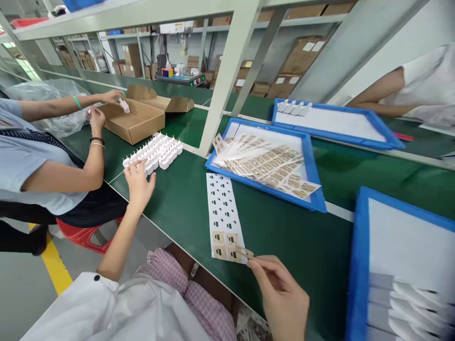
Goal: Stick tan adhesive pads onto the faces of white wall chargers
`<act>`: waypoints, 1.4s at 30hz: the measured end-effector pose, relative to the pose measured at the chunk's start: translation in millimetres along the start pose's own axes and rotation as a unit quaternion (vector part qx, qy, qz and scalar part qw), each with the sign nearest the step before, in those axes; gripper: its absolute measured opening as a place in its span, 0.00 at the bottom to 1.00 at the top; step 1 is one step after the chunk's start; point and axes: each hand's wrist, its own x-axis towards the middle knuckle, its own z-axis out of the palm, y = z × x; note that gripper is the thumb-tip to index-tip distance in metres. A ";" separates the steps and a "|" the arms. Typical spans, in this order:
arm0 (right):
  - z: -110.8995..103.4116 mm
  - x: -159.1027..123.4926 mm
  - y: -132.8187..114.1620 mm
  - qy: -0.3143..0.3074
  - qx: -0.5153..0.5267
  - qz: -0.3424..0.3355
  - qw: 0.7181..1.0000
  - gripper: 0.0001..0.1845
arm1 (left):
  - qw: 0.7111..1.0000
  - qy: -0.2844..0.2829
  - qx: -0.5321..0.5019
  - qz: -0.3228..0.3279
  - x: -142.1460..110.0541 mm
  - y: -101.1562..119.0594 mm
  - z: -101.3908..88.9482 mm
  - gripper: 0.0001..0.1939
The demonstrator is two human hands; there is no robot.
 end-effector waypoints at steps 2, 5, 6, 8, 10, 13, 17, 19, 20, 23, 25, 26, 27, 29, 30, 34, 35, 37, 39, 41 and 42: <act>10.0 -8.8 4.9 0.004 0.043 0.049 0.998 0.16 | 0.999 0.022 0.019 -0.033 7.9 -24.0 -7.9 0.22; 20.7 -11.4 7.0 0.006 0.088 0.096 0.991 0.18 | 0.999 0.012 0.019 -0.046 13.0 -39.3 -7.8 0.13; 22.3 -11.2 7.2 0.007 0.099 0.103 0.990 0.18 | 0.999 0.008 0.012 -0.049 13.3 -40.4 -6.2 0.10; 22.6 -11.0 8.3 0.017 0.117 0.110 0.987 0.19 | 0.998 0.004 -0.011 -0.059 12.9 -40.3 -3.3 0.10; 20.0 -12.5 10.4 0.033 0.132 0.116 0.984 0.20 | 0.996 0.003 -0.046 -0.076 11.5 -39.6 -2.7 0.11; 15.8 -16.8 10.0 0.055 0.151 0.135 0.978 0.21 | 0.988 -0.005 -0.117 -0.103 4.4 -34.9 -7.5 0.15; 23.1 -21.9 -14.9 0.081 0.257 0.200 0.942 0.20 | 0.961 -0.061 -0.246 -0.112 -30.7 2.8 -16.7 0.26; 33.0 -23.5 -37.2 0.077 0.350 0.234 0.904 0.20 | 0.932 -0.117 -0.327 -0.104 -61.0 38.9 -18.5 0.29; 38.0 -24.2 -48.7 0.073 0.394 0.243 0.883 0.22 | 0.880 -0.162 -0.431 -0.113 -77.8 58.9 -18.5 0.30; 44.8 -27.1 -75.8 0.076 0.479 0.252 0.837 0.23 | 0.724 -0.278 -0.618 -0.131 -124.0 112.5 -16.0 0.24; 40.0 -29.9 -84.8 0.108 0.509 0.246 0.818 0.19 | 0.663 -0.304 -0.668 -0.150 -145.3 134.6 -13.8 0.24; 35.6 -31.6 -86.9 0.128 0.520 0.239 0.810 0.16 | 0.642 -0.319 -0.680 -0.156 -152.5 141.0 -13.1 0.24; 30.9 -33.4 -88.1 0.146 0.529 0.230 0.804 0.14 | 0.624 -0.339 -0.686 -0.158 -157.6 144.9 -12.8 0.25; 23.6 -37.3 -89.2 0.166 0.543 0.204 0.797 0.10 | 0.598 -0.395 -0.681 -0.150 -162.7 148.0 -14.0 0.25; 21.7 -39.3 -89.9 0.165 0.547 0.189 0.798 0.09 | 0.589 -0.425 -0.671 -0.148 -163.3 148.3 -15.6 0.25; 24.4 -45.5 -96.0 0.084 0.567 0.128 0.809 0.08 | 0.580 -0.520 -0.609 -0.149 -159.6 146.6 -25.0 0.32; 25.6 -46.3 -97.6 0.054 0.571 0.119 0.810 0.07 | 0.575 -0.535 -0.603 -0.142 -158.3 145.5 -26.8 0.33; 26.6 -46.9 -99.2 0.010 0.575 0.114 0.810 0.06 | 0.540 -0.548 -0.627 -0.124 -157.1 142.7 -28.5 0.33; 25.5 -46.3 -98.7 -0.004 0.574 0.118 0.811 0.07 | 0.491 -0.539 -0.673 -0.123 -158.3 140.8 -28.5 0.29; 23.4 -44.7 -96.9 0.011 0.564 0.115 0.818 0.08 | 0.472 -0.523 -0.697 -0.132 -161.3 141.1 -28.7 0.22; 22.4 -43.5 -96.0 0.026 0.555 0.110 0.824 0.08 | 0.482 -0.516 -0.696 -0.131 -162.9 142.2 -29.3 0.20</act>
